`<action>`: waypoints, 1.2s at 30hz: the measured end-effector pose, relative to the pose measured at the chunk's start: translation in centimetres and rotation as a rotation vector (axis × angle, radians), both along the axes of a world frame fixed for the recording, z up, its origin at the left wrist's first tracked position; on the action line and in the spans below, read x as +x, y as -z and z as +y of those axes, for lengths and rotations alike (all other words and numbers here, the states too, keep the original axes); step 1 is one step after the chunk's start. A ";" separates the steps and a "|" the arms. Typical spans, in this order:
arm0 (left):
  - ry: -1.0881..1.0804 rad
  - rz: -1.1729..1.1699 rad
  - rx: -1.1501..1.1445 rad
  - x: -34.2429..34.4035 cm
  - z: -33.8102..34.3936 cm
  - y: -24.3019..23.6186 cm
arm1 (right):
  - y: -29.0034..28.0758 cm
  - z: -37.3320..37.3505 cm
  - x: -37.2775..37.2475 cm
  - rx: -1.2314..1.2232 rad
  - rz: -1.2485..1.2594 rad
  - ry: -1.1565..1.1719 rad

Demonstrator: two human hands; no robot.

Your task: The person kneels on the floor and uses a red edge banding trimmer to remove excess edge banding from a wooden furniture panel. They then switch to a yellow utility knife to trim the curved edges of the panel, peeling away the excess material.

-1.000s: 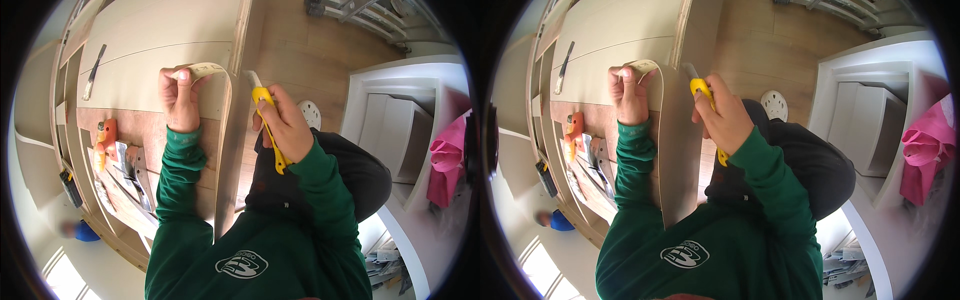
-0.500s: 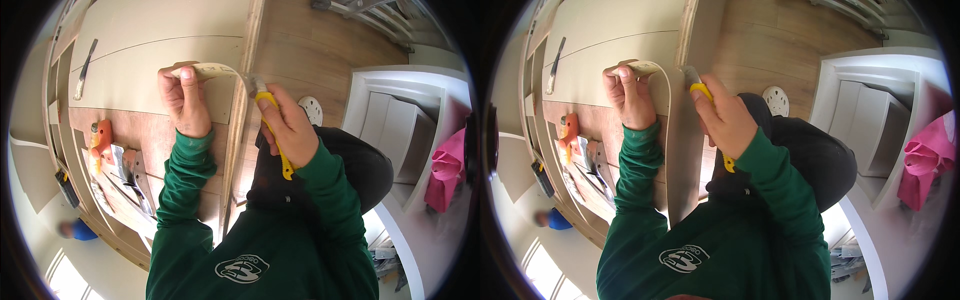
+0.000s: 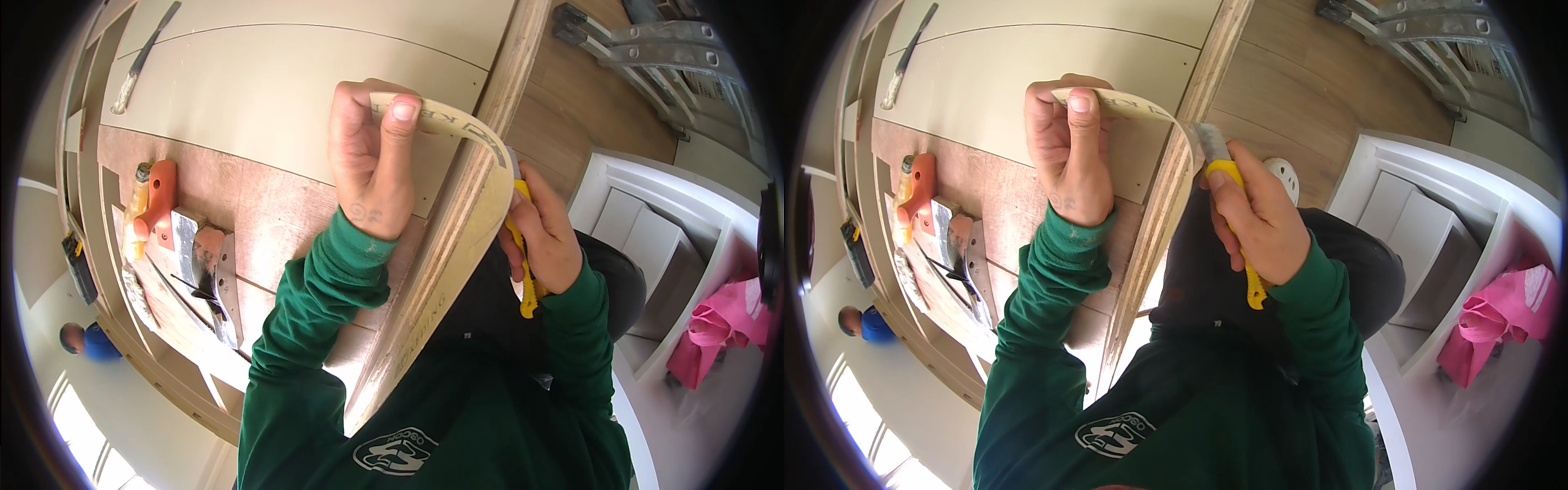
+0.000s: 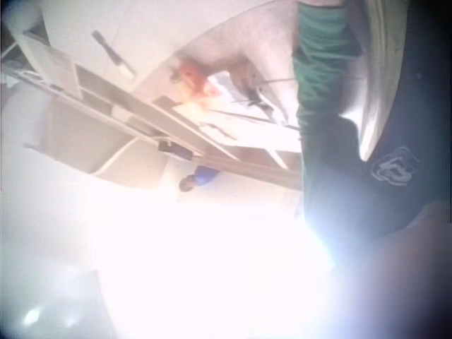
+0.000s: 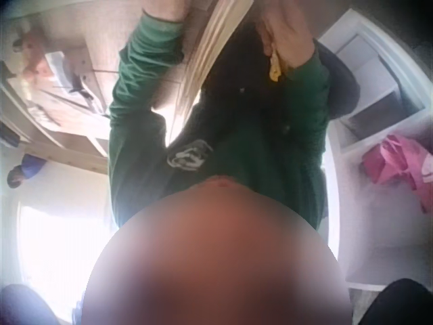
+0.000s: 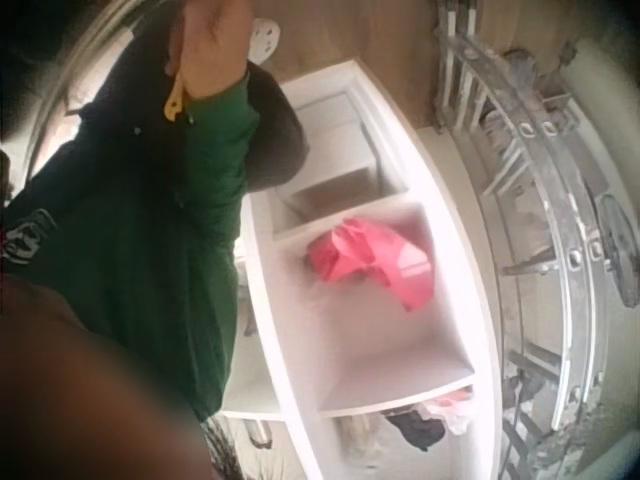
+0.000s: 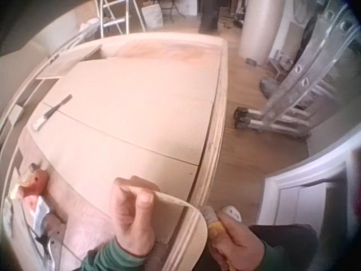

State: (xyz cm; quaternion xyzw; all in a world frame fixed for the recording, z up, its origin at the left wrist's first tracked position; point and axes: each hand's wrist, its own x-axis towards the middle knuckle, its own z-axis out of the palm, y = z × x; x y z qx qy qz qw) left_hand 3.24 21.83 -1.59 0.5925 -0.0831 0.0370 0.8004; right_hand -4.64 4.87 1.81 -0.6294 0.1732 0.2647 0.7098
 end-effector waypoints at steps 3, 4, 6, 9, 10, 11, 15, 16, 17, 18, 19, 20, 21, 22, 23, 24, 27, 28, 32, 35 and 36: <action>0.011 -0.031 0.055 0.0 0.2 -0.1 | -0.5 -0.3 0.6 0.009 0.008 -0.018; 0.005 -0.031 0.057 0.0 0.3 0.0 | -0.6 -0.3 0.8 0.012 0.017 -0.021; -0.010 -0.021 0.064 -0.1 0.3 0.1 | -0.8 -0.2 1.1 0.010 0.046 -0.027; -0.064 -0.002 -0.018 -0.3 0.1 0.4 | -0.7 0.0 1.2 0.038 0.042 -0.022; -0.096 0.020 -0.024 -0.5 0.0 0.5 | -0.6 -0.1 1.2 0.044 0.016 -0.044; -0.126 0.009 -0.033 -0.6 0.0 0.6 | -0.4 -0.3 1.1 0.037 0.003 -0.052; -0.080 0.008 -0.062 -0.4 0.4 0.8 | 0.1 -0.8 0.7 0.024 -0.017 -0.087; -0.028 -0.025 -0.086 -0.1 0.5 0.9 | 0.1 -1.0 0.6 0.043 -0.082 -0.107; -0.033 -0.022 -0.069 -0.1 0.7 0.9 | 0.2 -0.8 0.5 -0.038 -0.092 -0.102; -0.026 -0.020 -0.070 -0.1 0.8 0.9 | 0.1 -0.7 0.3 -0.095 -0.153 -0.087; -0.012 -0.022 -0.060 0.0 0.9 0.9 | -0.1 -0.7 0.1 -0.201 -0.249 -0.069; 0.001 -0.027 -0.053 0.0 1.0 0.9 | -0.2 -0.7 -0.1 -0.318 -0.340 -0.046; -0.028 -0.025 -0.034 0.0 1.0 1.0 | -0.7 -0.9 -0.4 -0.481 -0.470 -0.025; -0.027 -0.024 -0.030 0.0 1.0 1.0 | -0.8 -0.9 -0.7 -0.640 -0.603 -0.008; -0.032 -0.022 -0.022 -0.2 0.9 1.0 | -1.4 -1.6 -1.2 -0.554 -0.471 0.058; -0.053 0.008 -0.023 -0.3 0.9 0.9 | -1.4 -1.8 -1.3 -0.425 -0.389 0.036; -0.072 0.011 -0.028 -0.4 0.9 0.9 | -1.0 -1.1 -1.4 -0.087 -0.233 0.021; -0.053 -0.008 -0.021 -0.4 1.0 0.9 | -0.7 -0.6 -1.3 -0.087 -0.203 0.055; -0.026 -0.016 -0.023 -0.3 1.3 1.0 | 0.4 0.4 -0.9 -0.068 -0.197 0.115; -0.018 -0.011 -0.010 -0.4 1.4 1.0 | 0.2 0.4 -0.7 -0.027 -0.134 0.085; -0.018 -0.012 -0.013 -0.4 1.4 1.0 | 0.1 0.4 -0.7 -0.037 -0.123 0.074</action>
